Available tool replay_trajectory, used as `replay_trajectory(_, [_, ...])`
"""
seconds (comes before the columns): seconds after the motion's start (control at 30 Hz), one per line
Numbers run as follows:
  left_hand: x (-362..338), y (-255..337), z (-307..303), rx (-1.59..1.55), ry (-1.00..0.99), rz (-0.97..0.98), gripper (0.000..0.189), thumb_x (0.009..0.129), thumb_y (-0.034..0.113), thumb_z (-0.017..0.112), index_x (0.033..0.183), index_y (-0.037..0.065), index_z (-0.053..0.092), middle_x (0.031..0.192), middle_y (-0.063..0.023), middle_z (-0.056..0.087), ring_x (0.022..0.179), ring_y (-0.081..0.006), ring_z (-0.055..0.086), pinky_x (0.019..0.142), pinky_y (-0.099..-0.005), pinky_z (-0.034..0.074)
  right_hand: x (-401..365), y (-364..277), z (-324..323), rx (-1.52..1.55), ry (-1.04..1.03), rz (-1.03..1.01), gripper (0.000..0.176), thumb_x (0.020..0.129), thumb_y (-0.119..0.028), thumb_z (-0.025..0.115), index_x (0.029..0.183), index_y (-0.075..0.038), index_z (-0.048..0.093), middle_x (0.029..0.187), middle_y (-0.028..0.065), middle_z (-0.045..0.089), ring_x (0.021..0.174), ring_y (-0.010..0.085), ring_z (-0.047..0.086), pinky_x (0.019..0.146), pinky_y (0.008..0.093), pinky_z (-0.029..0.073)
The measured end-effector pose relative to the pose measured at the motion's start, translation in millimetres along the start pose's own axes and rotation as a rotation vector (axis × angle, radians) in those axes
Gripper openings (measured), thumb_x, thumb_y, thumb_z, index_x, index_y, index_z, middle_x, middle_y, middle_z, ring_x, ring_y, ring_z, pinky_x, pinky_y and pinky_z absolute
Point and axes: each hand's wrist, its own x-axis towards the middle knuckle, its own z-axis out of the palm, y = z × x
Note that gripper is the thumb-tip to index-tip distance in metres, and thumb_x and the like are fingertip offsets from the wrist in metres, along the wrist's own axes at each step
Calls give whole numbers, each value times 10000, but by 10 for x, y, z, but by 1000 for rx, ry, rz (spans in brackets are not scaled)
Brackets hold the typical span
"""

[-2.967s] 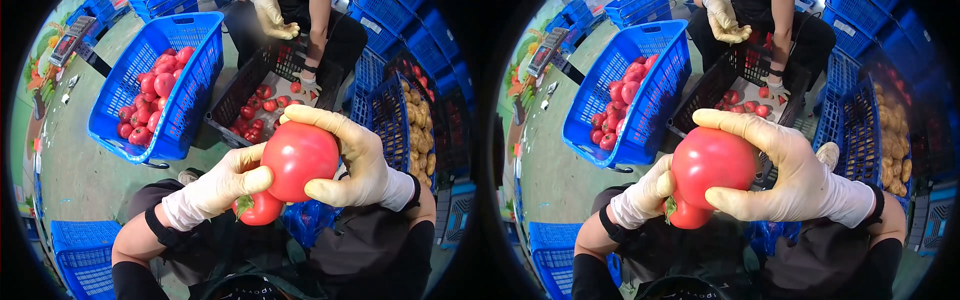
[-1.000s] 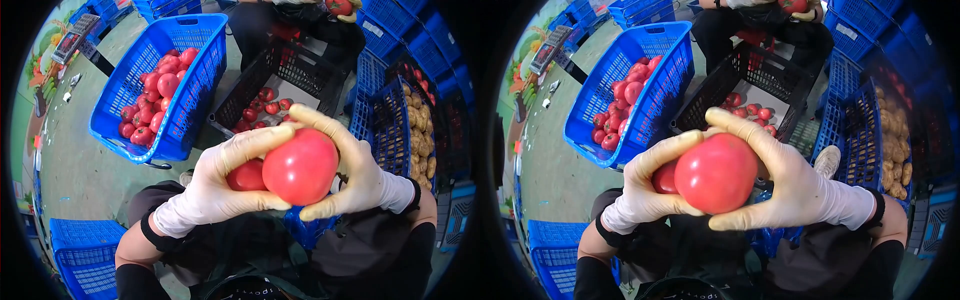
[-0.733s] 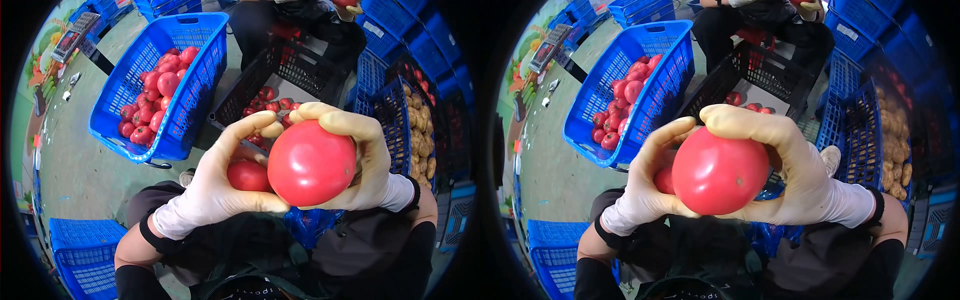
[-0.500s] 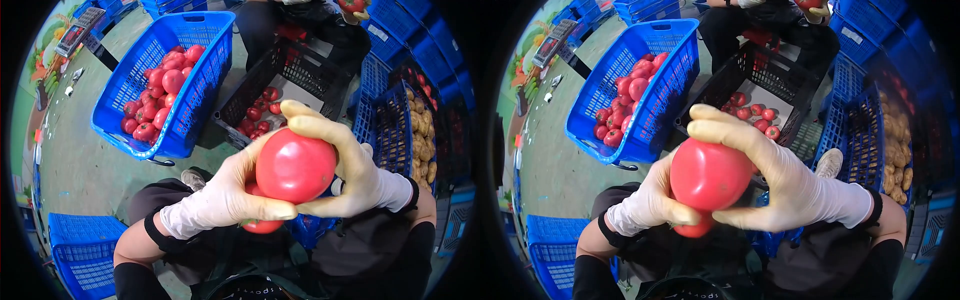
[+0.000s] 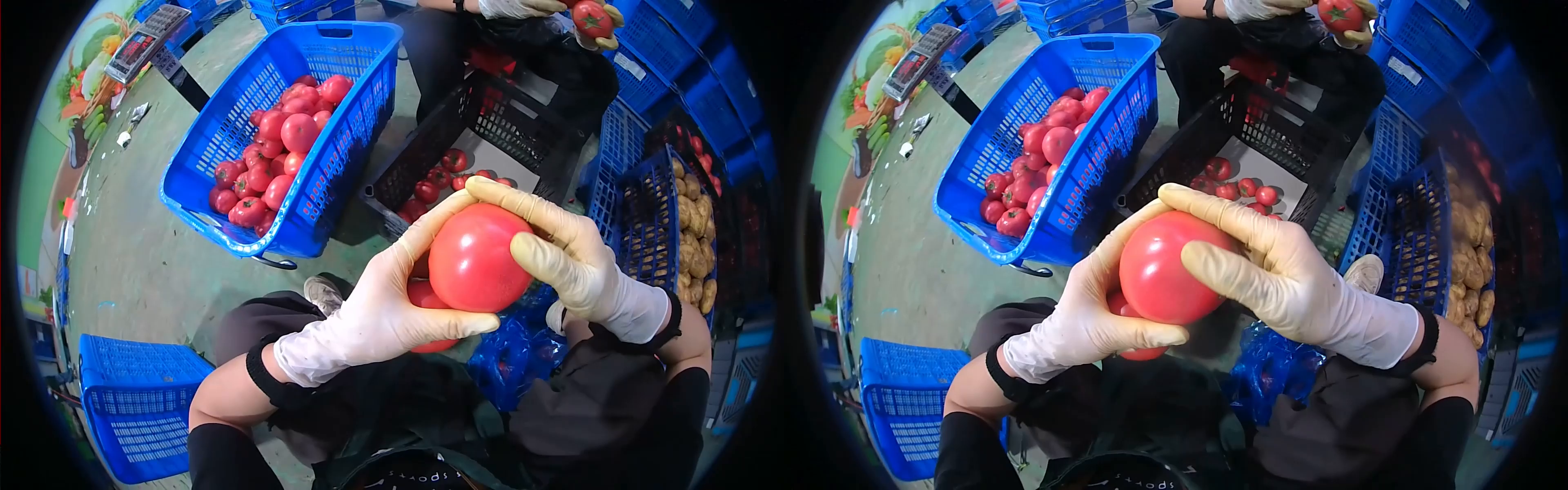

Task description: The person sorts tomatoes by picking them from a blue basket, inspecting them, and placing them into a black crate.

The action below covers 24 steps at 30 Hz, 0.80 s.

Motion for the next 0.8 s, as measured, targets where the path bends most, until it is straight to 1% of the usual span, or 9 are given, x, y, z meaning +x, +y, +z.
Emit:
replay_trajectory(0.13, [27, 40, -18, -266, 29, -188, 882, 716, 95, 791, 1415, 72, 254, 1276, -79, 467, 1144, -156, 486, 975, -318, 412, 75, 165, -41, 88, 33, 81, 542, 967, -366, 447, 1367, -8, 375, 1243, 87, 513, 1143, 160, 496, 972, 313, 409])
replay_trajectory(0.23, [-4, -157, -108, -577, 90, -476, 683, 816, 259, 707, 1359, 87, 330, 1158, -124, 551, 833, -206, 648, 719, -323, 543, 73, 398, -87, 208, 51, 324, 595, 961, -427, 420, 1411, -60, 295, 1268, 119, 482, 1092, 204, 550, 870, 379, 492])
replay_trajectory(0.3, [29, -316, -268, -613, 204, -534, 620, 857, 393, 628, 1315, 64, 373, 1101, -149, 587, 696, -234, 661, 624, -337, 554, -5, 646, -142, 221, 74, 476, 636, 950, -450, 428, 1416, -49, 267, 1260, 165, 484, 1051, 233, 580, 837, 360, 501])
replay_trajectory(0.33, [72, -385, -462, -665, 236, -597, 639, 865, 488, 570, 1281, 35, 397, 1056, -153, 611, 720, -235, 659, 650, -339, 556, -78, 785, -202, 216, 49, 529, 648, 945, -458, 435, 1411, -39, 272, 1259, 183, 484, 1045, 241, 586, 829, 353, 502])
replay_trajectory(0.43, [188, -283, -882, -689, 598, -157, 658, 871, 541, 520, 1247, 10, 421, 1104, -161, 607, 777, -219, 663, 665, -352, 571, -168, 874, -220, 145, 16, 677, 673, 932, -477, 453, 1386, -4, 300, 1250, 220, 486, 1025, 256, 598, 829, 330, 495])
replay_trajectory(0.57, [288, -227, -1011, -800, 774, -184, 600, 844, 546, 559, 1117, 17, 489, 1054, -154, 623, 844, -271, 648, 692, -414, 555, -118, 762, -135, 96, 1, 588, 623, 938, -399, 494, 1375, 5, 311, 1222, 197, 502, 1005, 228, 597, 818, 315, 487])
replay_trajectory(0.67, [237, -266, -622, -982, 524, -391, 408, 875, 394, 558, 1013, 10, 551, 1037, -189, 623, 923, -307, 628, 775, -437, 534, -72, 591, -22, 15, 6, 441, 616, 927, -329, 546, 1382, 1, 294, 1218, 176, 502, 996, 206, 588, 812, 300, 478])
replay_trajectory(0.73, [174, -105, -371, -956, 332, -397, 393, 866, 253, 574, 1167, 12, 499, 1113, -183, 587, 994, -301, 606, 865, -434, 510, -63, 449, 32, -16, 29, 333, 693, 880, -239, 630, 1409, -20, 238, 1265, 159, 465, 1014, 190, 561, 824, 285, 461])
replay_trajectory(0.8, [82, 37, -224, -758, 138, -290, 554, 826, 98, 603, 1326, 45, 370, 1307, -154, 458, 1156, -275, 516, 979, -406, 445, -55, 321, 49, -5, 20, 255, 721, 858, -203, 649, 1413, -25, 226, 1278, 156, 452, 1026, 191, 553, 833, 287, 456])
